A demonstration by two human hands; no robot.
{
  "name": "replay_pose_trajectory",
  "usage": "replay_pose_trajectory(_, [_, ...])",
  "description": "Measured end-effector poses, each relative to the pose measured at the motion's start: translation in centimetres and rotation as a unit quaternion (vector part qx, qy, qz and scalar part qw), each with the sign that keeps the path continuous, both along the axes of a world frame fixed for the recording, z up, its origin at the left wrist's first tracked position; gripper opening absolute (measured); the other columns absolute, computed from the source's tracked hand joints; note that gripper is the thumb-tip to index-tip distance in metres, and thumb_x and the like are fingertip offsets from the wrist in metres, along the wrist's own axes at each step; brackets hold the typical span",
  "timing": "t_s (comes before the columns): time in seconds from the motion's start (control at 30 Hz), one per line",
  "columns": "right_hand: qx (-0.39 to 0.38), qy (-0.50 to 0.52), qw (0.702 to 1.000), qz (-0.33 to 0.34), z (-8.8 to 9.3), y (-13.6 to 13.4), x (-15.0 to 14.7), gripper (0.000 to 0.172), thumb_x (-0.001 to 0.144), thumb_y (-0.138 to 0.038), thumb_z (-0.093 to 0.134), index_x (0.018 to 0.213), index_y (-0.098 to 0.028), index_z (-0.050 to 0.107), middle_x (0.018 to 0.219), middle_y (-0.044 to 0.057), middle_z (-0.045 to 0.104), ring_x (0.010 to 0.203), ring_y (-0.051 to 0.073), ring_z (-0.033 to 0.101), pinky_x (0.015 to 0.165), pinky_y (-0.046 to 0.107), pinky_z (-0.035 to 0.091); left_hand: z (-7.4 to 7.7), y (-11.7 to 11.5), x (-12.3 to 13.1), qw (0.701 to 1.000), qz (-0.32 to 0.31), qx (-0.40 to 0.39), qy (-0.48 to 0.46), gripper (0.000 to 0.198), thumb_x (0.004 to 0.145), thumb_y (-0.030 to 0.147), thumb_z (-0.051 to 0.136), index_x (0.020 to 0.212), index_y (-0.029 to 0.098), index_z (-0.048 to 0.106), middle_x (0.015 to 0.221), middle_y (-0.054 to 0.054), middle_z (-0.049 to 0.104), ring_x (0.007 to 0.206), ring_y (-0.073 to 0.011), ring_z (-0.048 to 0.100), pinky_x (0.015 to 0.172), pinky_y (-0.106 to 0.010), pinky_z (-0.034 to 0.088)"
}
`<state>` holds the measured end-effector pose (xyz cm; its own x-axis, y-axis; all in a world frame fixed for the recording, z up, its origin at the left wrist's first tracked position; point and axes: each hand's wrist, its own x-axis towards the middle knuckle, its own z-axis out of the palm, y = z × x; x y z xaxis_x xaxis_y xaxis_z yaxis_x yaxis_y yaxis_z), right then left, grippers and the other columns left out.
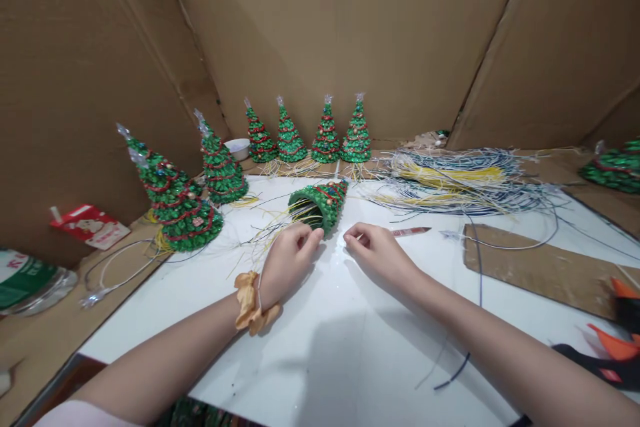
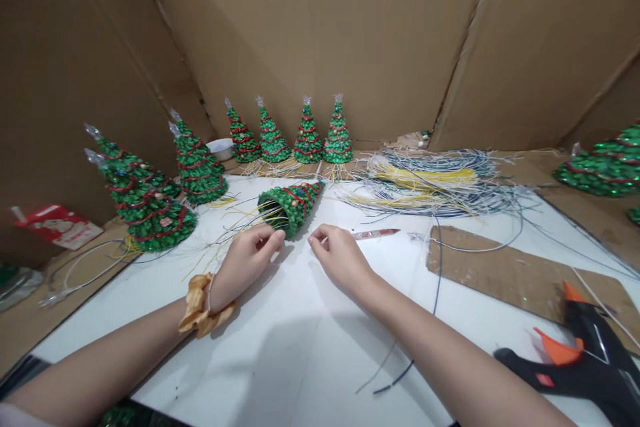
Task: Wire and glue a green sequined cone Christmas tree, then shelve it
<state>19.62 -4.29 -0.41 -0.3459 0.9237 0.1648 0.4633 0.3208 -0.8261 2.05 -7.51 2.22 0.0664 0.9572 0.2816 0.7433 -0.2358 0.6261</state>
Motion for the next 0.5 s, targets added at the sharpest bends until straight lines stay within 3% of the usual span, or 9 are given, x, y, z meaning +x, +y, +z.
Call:
replay_pose_trajectory(0.1, [0.000, -0.002, 1.000, -0.005, 0.1, 0.0, 0.0, 0.018, 0.080, -0.026, 0.047, 0.074, -0.016, 0.062, 0.067, 0.002, 0.064, 0.060, 0.014, 0.055, 0.057, 0.024, 0.038, -0.5, 0.5, -0.2, 1.000, 0.015, 0.023, 0.000, 0.016, 0.082, 0.028, 0.047, 0.082, 0.016, 0.058, 0.078, -0.003, 0.057, 0.070, -0.0156, 0.048, 0.064, -0.027, 0.035])
replay_pose_trajectory(0.23, [0.004, -0.005, 1.000, -0.007, 0.3, -0.2, 0.0, 0.019, 0.080, -0.026, 0.046, 0.074, -0.017, 0.061, 0.066, 0.002, 0.063, 0.059, 0.013, 0.054, 0.057, 0.024, 0.037, -1.0, 1.1, 0.0, 0.999, -0.002, 0.050, 0.001, 0.026, 0.079, 0.027, 0.055, 0.103, 0.015, 0.055, 0.099, -0.007, 0.056, 0.086, -0.0180, 0.050, 0.073, -0.028, 0.039])
replay_pose_trajectory(0.37, [0.002, -0.002, 1.000, -0.006, 0.4, -0.2, 0.0, 0.019, 0.080, -0.026, 0.046, 0.074, -0.016, 0.062, 0.066, 0.002, 0.062, 0.058, 0.013, 0.053, 0.057, 0.023, 0.036, -1.1, 1.8, 1.0, 0.998, 0.007, 0.059, -0.015, 0.030, 0.075, 0.029, 0.062, 0.099, 0.013, 0.054, 0.100, -0.009, 0.055, 0.090, -0.0201, 0.050, 0.076, -0.029, 0.039])
replay_pose_trajectory(0.5, [0.005, -0.004, 1.000, -0.003, 0.4, -0.1, 0.0, 0.019, 0.080, -0.025, 0.046, 0.073, -0.016, 0.061, 0.063, 0.001, 0.060, 0.056, 0.012, 0.051, 0.055, 0.023, 0.034, -1.1, 2.6, 1.8, 0.998, 0.006, 0.061, -0.021, 0.019, 0.073, 0.027, 0.063, 0.083, 0.012, 0.055, 0.090, -0.008, 0.058, 0.088, -0.0222, 0.050, 0.078, -0.032, 0.036])
